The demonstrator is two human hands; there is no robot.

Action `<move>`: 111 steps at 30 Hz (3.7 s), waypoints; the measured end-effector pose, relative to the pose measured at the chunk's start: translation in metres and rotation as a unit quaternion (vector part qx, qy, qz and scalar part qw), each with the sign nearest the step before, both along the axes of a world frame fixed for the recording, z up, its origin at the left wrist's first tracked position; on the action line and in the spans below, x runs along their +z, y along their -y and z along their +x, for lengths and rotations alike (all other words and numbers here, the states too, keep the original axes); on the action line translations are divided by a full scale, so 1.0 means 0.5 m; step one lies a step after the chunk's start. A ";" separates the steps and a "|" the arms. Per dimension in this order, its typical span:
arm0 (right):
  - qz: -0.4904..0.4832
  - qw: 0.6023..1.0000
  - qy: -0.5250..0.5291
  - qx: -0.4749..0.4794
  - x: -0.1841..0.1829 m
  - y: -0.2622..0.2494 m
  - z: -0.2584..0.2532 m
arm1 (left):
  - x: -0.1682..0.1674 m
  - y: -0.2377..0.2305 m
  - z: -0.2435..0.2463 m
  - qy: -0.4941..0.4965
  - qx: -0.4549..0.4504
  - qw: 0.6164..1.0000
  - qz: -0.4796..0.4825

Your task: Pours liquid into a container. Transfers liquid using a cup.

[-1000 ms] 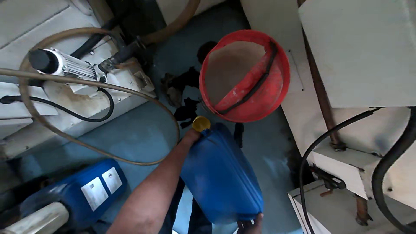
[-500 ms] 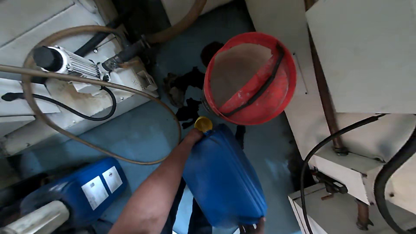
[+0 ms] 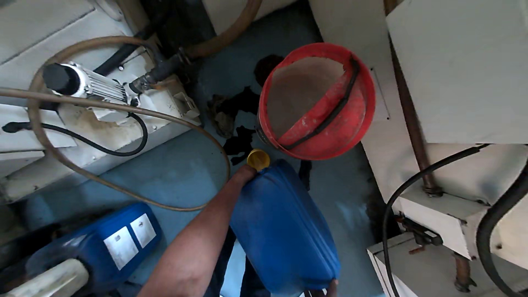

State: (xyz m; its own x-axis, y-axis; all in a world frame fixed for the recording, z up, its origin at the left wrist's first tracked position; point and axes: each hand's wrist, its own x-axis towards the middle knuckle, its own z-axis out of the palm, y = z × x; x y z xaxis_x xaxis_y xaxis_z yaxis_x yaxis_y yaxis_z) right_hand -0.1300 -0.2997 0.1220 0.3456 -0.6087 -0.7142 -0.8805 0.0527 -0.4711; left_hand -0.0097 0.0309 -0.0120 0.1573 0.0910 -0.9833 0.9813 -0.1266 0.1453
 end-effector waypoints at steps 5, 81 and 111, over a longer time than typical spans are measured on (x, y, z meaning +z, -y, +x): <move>0.002 1.000 0.004 -0.011 0.006 -0.003 0.002 | 0.007 0.000 0.008 -0.003 -0.021 1.000 -0.001; 0.005 1.000 0.006 0.016 0.012 -0.010 -0.015 | 0.001 -0.008 -0.005 -0.004 -0.017 1.000 0.016; 0.151 0.985 0.002 -0.078 -0.148 0.085 -0.097 | 0.348 0.078 -0.232 0.049 0.304 0.949 0.063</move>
